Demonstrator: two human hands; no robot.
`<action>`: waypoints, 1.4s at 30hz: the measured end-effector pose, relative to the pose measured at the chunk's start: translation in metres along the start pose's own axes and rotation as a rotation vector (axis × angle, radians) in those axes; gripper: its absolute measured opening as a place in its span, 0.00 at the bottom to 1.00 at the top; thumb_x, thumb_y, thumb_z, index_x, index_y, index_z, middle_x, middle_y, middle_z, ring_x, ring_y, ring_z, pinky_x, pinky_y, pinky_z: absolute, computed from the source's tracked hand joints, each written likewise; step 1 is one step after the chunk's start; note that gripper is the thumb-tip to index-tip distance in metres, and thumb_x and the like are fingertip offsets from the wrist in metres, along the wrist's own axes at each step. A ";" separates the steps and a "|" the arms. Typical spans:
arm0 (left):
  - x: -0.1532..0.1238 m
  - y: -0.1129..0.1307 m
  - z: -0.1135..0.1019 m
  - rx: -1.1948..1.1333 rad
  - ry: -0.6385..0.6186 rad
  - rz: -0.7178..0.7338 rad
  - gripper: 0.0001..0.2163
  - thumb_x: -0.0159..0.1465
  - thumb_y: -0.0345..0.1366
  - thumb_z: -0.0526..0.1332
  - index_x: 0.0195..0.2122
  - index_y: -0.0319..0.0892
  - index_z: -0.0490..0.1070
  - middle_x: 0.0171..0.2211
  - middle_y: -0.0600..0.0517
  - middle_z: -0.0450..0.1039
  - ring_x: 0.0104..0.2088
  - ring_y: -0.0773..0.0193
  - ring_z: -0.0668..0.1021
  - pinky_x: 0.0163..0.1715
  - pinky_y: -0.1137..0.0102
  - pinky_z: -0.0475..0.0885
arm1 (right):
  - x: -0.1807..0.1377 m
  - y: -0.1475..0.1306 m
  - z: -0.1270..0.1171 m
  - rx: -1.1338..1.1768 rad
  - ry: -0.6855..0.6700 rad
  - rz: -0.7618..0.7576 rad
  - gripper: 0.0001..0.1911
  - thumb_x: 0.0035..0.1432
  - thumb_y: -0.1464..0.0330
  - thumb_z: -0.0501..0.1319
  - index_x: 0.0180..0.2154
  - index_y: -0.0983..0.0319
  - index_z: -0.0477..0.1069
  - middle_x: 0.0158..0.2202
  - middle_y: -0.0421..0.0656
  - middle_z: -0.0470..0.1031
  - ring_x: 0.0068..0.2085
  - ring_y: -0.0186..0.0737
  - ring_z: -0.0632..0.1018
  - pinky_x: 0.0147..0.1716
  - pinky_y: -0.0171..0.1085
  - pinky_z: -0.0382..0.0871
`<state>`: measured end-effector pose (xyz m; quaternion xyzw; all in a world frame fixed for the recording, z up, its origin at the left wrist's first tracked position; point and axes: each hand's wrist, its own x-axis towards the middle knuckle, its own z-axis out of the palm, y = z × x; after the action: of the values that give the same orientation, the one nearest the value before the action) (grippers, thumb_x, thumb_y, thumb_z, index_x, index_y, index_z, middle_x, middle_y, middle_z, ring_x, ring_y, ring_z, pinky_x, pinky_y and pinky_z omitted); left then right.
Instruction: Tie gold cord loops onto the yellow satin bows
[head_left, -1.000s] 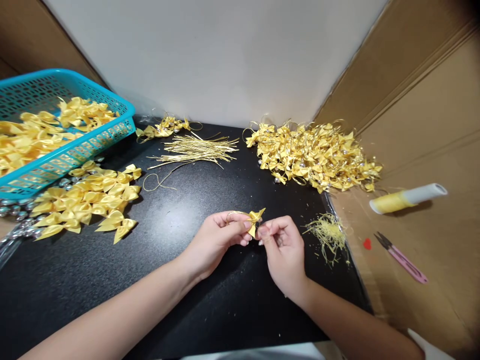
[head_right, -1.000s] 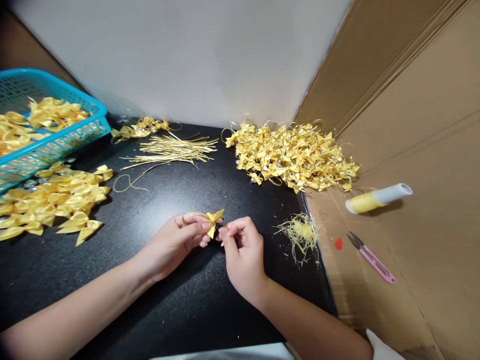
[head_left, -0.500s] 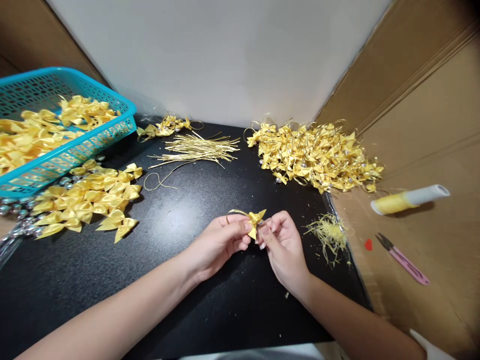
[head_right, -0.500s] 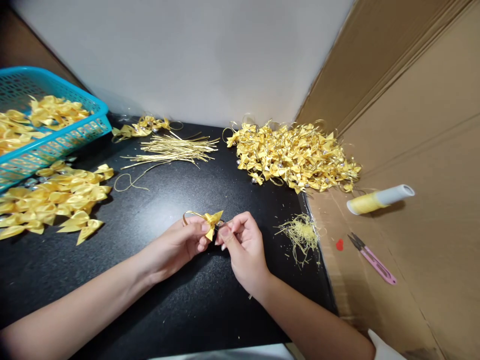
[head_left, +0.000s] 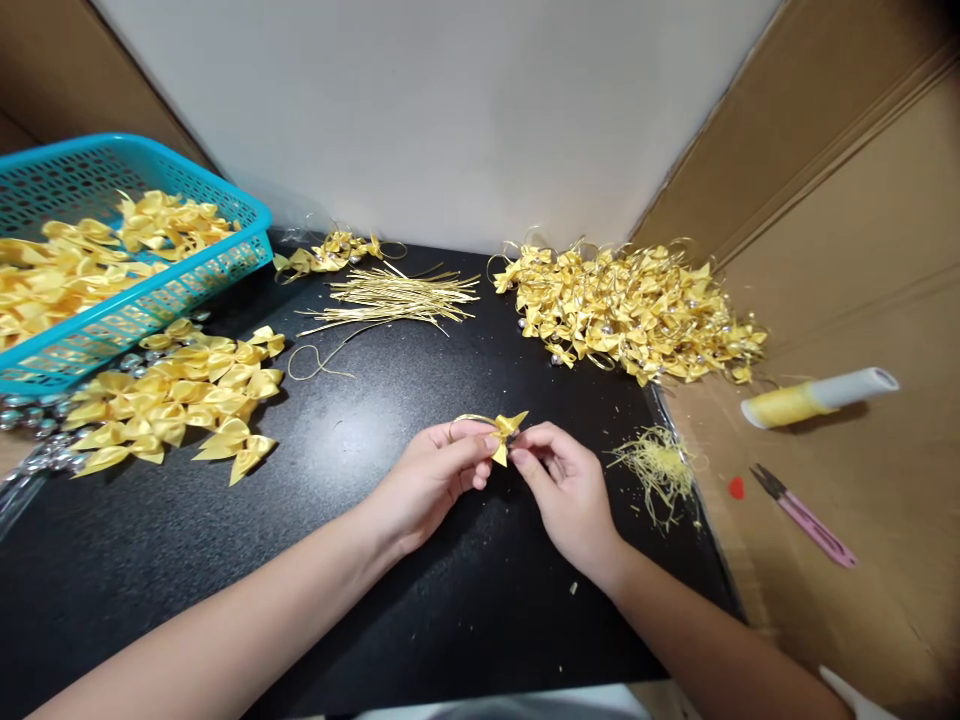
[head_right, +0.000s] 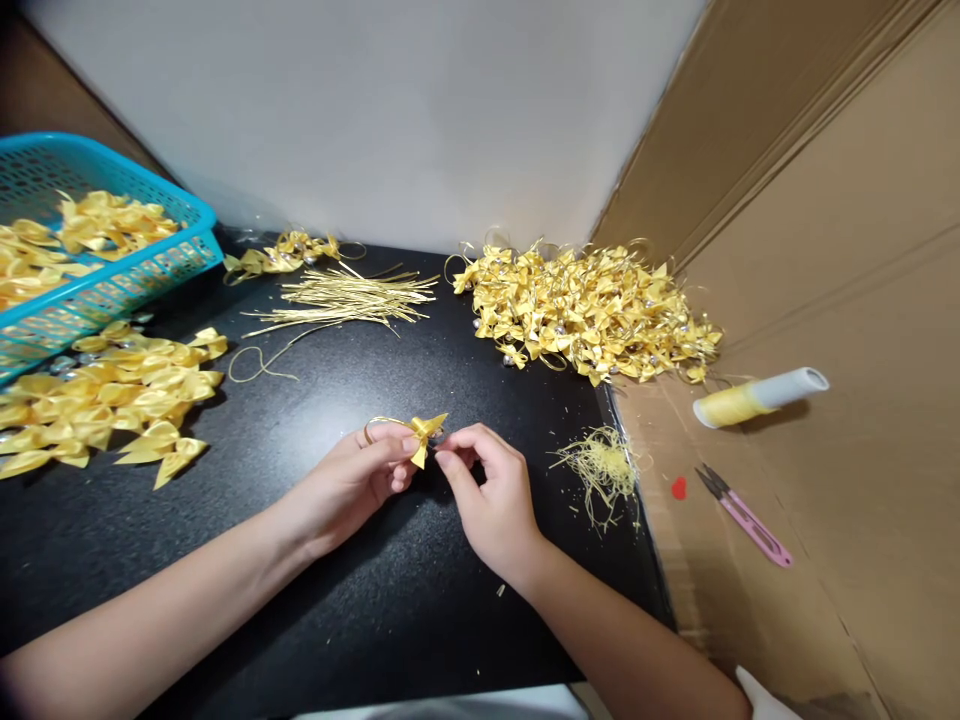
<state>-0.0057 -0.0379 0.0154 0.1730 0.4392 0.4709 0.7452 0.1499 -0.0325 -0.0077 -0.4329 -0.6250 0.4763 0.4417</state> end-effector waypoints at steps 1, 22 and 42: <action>0.000 0.000 0.000 0.013 -0.001 -0.001 0.07 0.46 0.32 0.72 0.22 0.38 0.75 0.16 0.57 0.67 0.18 0.77 0.65 0.19 0.80 0.62 | 0.001 0.001 0.000 -0.004 0.007 -0.002 0.05 0.61 0.68 0.59 0.32 0.60 0.70 0.31 0.41 0.73 0.34 0.37 0.75 0.37 0.37 0.70; 0.001 0.003 0.000 0.082 0.078 0.010 0.08 0.46 0.34 0.72 0.21 0.38 0.74 0.16 0.57 0.67 0.18 0.76 0.65 0.19 0.79 0.61 | 0.006 -0.010 -0.013 -0.186 0.179 -0.156 0.13 0.57 0.68 0.61 0.45 0.55 0.71 0.45 0.44 0.73 0.47 0.44 0.73 0.44 0.44 0.68; -0.008 -0.004 0.007 0.529 0.133 0.321 0.05 0.49 0.34 0.67 0.24 0.37 0.74 0.19 0.57 0.70 0.22 0.73 0.68 0.24 0.77 0.62 | 0.000 -0.018 0.000 -0.602 0.193 -0.484 0.07 0.61 0.74 0.59 0.32 0.60 0.74 0.33 0.43 0.67 0.38 0.40 0.69 0.38 0.41 0.64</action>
<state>0.0004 -0.0454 0.0205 0.3967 0.5613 0.4622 0.5603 0.1473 -0.0352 0.0097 -0.4261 -0.7762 0.1110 0.4513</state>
